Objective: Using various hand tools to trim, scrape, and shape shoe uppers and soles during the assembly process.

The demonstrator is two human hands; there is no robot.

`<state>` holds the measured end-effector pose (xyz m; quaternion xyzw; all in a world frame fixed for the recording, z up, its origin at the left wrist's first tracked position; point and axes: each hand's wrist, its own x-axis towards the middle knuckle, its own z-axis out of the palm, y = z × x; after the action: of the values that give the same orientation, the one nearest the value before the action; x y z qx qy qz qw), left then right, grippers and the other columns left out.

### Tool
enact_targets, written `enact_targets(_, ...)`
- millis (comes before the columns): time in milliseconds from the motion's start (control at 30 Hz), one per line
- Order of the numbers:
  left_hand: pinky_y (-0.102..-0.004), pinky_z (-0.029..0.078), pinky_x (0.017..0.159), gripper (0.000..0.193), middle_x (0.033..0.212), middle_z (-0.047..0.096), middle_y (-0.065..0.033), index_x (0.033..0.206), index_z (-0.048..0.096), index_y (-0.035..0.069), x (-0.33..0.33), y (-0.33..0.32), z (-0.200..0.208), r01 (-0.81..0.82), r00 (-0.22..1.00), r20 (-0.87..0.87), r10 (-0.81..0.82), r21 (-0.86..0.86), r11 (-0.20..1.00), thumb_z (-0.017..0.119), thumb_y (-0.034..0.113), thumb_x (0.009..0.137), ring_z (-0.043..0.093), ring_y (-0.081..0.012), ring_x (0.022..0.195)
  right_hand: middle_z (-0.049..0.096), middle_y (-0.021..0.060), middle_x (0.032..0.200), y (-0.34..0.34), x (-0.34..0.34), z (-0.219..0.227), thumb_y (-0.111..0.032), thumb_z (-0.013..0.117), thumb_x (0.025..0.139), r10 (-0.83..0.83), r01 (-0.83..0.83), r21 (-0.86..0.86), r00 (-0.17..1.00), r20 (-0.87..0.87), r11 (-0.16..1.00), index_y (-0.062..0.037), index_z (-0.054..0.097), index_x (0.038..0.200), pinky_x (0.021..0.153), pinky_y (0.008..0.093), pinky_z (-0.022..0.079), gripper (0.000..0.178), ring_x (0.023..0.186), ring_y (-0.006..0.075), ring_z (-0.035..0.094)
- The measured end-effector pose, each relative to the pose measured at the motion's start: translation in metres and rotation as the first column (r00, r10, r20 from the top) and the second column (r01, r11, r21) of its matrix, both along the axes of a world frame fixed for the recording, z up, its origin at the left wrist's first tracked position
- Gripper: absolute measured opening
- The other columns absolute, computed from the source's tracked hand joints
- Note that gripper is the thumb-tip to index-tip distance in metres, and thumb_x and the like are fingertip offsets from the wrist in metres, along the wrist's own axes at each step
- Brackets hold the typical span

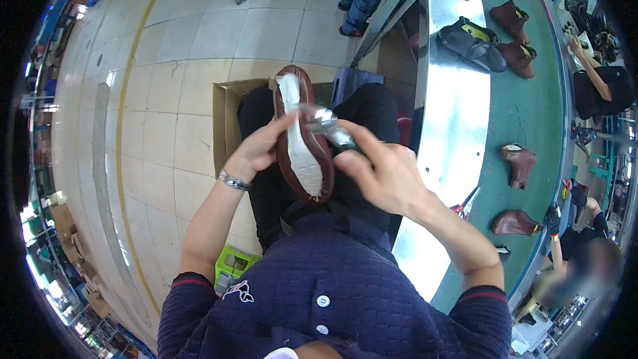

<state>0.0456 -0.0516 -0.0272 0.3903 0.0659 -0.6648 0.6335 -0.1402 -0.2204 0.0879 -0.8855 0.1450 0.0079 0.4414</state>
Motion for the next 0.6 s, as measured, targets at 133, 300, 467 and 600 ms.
enact_targets(133, -0.0351, 0.038, 0.107, 0.087, 0.14, 0.044, -0.0068, 0.15, 0.024, 0.011, -0.02, -0.002, 0.016, -0.016, 0.946, 0.323, 0.028, -0.041, 0.999, 0.077, 0.03, 0.083, 0.044, -0.0174, 0.126, 0.067, 0.0052, 0.086, -0.02, -0.039, -0.011, -0.032, 0.05, 0.1, -0.248, 0.262, 0.584, 0.963, -0.106, 0.768, -0.0024, 0.06, 0.118, 0.073, 0.0281, 0.051, 0.036, 0.078, 0.0119, 0.065)
enact_targets(300, -0.0403, 0.028, 0.114, 0.142, 0.155, 0.022, -0.0126, 0.149, -0.025, 0.02, -0.056, 0.017, 0.007, 0.104, 0.772, 0.627, 0.103, -0.285, 0.953, 0.089, 0.009, 0.065, 0.032, -0.0233, 0.139, 0.068, 0.0105, 0.087, -0.024, -0.069, -0.025, -0.009, 0.069, 0.086, -0.143, 0.293, 0.762, 0.955, -0.259, 0.577, -0.0041, 0.061, 0.103, 0.075, 0.0284, 0.052, 0.019, 0.077, 0.0148, 0.065)
enact_targets(467, -0.0417, 0.027, 0.114, 0.151, 0.157, 0.017, -0.0156, 0.149, -0.026, 0.022, -0.093, 0.041, -0.051, 0.198, 0.678, 0.733, 0.061, -0.262, 0.945, 0.094, 0.014, 0.057, 0.028, -0.0268, 0.142, 0.067, 0.0077, 0.074, -0.003, -0.067, -0.049, -0.031, 0.057, 0.098, 0.104, 0.254, 0.811, 0.928, -0.358, 0.527, 0.0016, 0.064, 0.102, 0.064, 0.0246, 0.049, 0.034, 0.066, 0.0122, 0.062)
enact_targets(600, -0.0413, 0.026, 0.115, 0.149, 0.157, 0.018, -0.0148, 0.15, -0.023, 0.021, -0.085, 0.05, -0.048, 0.285, 0.684, 0.729, 0.01, -0.28, 0.917, 0.094, 0.024, 0.057, 0.029, -0.0271, 0.142, 0.061, 0.0029, 0.065, 0.01, -0.066, -0.062, -0.038, 0.05, 0.101, 0.238, 0.221, 0.836, 0.894, -0.379, 0.502, 0.0022, 0.067, 0.097, 0.057, 0.0228, 0.046, 0.044, 0.059, 0.0086, 0.057)
